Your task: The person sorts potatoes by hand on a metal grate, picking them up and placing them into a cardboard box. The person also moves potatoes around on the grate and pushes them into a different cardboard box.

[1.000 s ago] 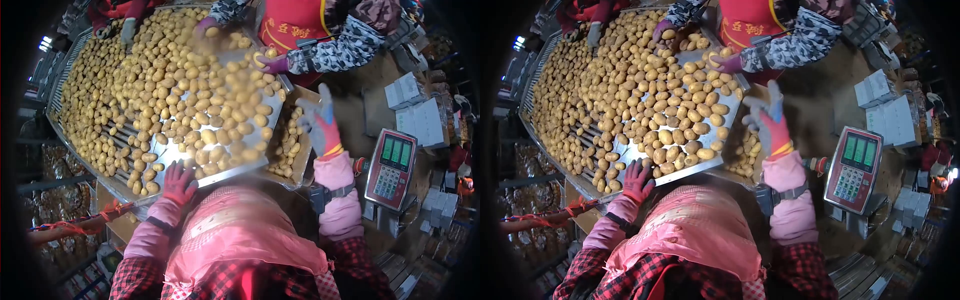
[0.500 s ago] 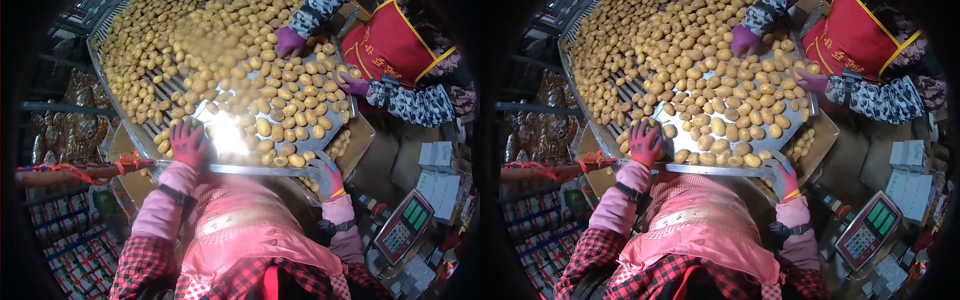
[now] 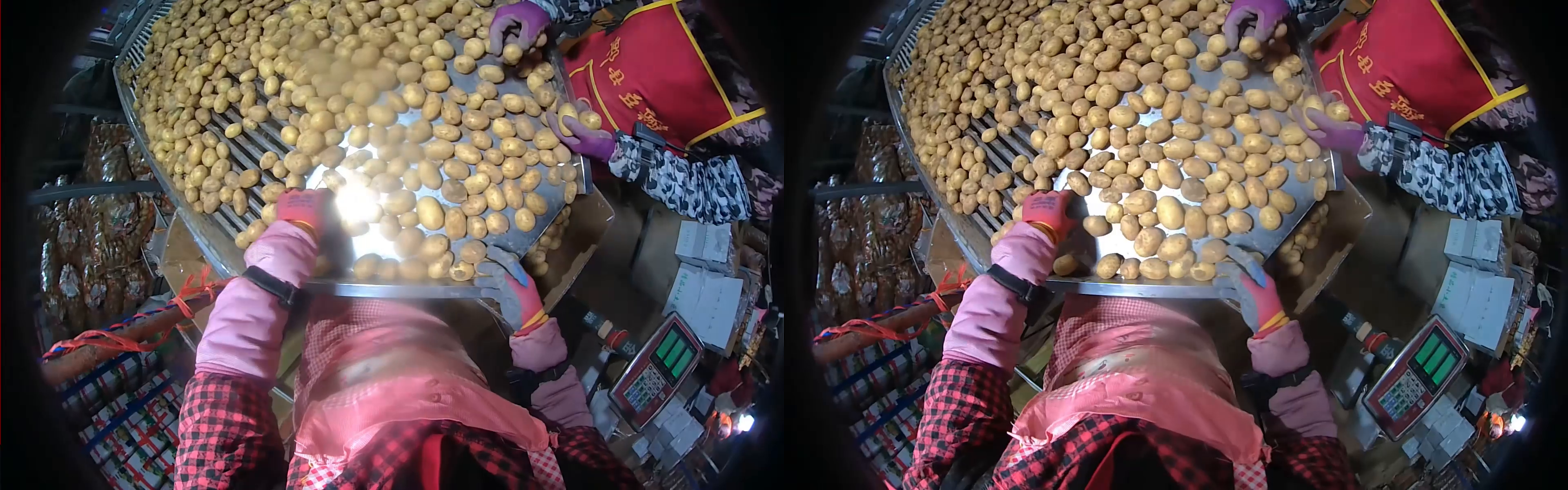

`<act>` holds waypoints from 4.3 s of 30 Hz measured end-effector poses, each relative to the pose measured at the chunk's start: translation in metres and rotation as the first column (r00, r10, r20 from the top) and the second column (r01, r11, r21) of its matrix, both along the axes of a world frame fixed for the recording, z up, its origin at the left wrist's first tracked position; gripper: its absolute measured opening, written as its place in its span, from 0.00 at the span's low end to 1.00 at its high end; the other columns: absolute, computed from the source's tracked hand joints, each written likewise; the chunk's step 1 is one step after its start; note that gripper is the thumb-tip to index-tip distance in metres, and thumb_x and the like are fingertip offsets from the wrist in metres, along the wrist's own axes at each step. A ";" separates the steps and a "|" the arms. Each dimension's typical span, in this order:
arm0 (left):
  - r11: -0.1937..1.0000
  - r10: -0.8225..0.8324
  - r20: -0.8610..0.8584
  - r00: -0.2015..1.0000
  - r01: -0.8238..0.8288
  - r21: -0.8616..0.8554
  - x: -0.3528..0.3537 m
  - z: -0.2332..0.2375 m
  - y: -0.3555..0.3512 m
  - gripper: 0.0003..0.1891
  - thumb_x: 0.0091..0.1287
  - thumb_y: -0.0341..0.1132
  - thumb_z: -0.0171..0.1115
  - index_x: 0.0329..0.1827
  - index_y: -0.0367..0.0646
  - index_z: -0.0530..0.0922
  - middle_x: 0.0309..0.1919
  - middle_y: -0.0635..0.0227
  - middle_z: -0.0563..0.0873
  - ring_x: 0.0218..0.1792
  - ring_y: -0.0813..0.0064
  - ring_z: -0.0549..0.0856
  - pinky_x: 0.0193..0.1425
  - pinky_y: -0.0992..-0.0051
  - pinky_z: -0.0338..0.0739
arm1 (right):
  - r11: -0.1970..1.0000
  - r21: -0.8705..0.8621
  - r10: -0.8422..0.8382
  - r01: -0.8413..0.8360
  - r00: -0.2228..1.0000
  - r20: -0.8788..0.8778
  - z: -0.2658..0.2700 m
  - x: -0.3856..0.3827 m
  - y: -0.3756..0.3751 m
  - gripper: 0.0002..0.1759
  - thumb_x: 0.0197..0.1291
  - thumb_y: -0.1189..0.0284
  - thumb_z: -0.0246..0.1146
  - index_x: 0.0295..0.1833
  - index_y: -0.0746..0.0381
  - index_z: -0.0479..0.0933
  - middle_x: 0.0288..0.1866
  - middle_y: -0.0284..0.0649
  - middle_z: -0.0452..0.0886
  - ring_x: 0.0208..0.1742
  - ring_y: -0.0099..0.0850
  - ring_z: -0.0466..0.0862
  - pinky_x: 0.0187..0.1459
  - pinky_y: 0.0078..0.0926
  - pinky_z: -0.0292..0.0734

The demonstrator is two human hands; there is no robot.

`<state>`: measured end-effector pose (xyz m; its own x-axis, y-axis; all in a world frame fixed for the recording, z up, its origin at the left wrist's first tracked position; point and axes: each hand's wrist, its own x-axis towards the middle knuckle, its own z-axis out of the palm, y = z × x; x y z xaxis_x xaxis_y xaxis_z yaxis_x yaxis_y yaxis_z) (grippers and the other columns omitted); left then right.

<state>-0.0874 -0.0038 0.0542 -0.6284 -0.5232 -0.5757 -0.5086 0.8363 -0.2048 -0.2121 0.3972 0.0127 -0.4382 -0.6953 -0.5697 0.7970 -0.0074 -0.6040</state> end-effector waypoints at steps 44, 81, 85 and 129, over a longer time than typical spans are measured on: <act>0.981 0.026 -0.699 0.715 -0.154 -0.121 0.160 -0.060 -0.029 0.40 0.64 0.51 0.66 0.80 0.51 0.66 0.76 0.47 0.67 0.77 0.40 0.62 0.81 0.44 0.49 | 0.743 0.535 0.668 0.402 -0.413 -0.619 0.010 -0.056 -0.110 0.31 0.59 0.61 0.68 0.67 0.59 0.75 0.63 0.51 0.79 0.58 0.47 0.84 0.55 0.39 0.81; 0.982 0.026 -0.669 0.743 -0.144 -0.121 0.148 -0.055 -0.032 0.40 0.65 0.51 0.65 0.80 0.51 0.65 0.76 0.44 0.66 0.77 0.42 0.63 0.81 0.41 0.47 | 0.993 0.087 0.105 -0.080 0.932 -0.348 -0.012 -0.123 -0.098 0.21 0.60 0.69 0.72 0.59 0.57 0.81 0.46 0.32 0.86 0.41 0.29 0.86 0.41 0.29 0.84; 0.982 -0.028 -0.672 0.740 -0.105 -0.157 0.118 -0.053 -0.004 0.37 0.63 0.50 0.64 0.76 0.48 0.70 0.75 0.46 0.66 0.75 0.41 0.64 0.79 0.37 0.46 | 0.897 0.434 0.404 -0.091 0.571 -0.715 -0.055 -0.044 -0.065 0.20 0.64 0.65 0.69 0.58 0.61 0.82 0.46 0.36 0.87 0.39 0.28 0.85 0.41 0.30 0.82; -0.797 0.579 0.698 0.420 0.111 0.594 -0.018 -0.009 0.058 0.31 0.80 0.59 0.48 0.72 0.42 0.70 0.64 0.58 0.82 0.61 0.66 0.85 0.61 0.71 0.84 | 0.928 0.364 0.365 -0.080 0.005 -0.931 0.026 -0.075 -0.174 0.20 0.65 0.66 0.68 0.61 0.59 0.81 0.50 0.47 0.87 0.50 0.40 0.88 0.52 0.36 0.83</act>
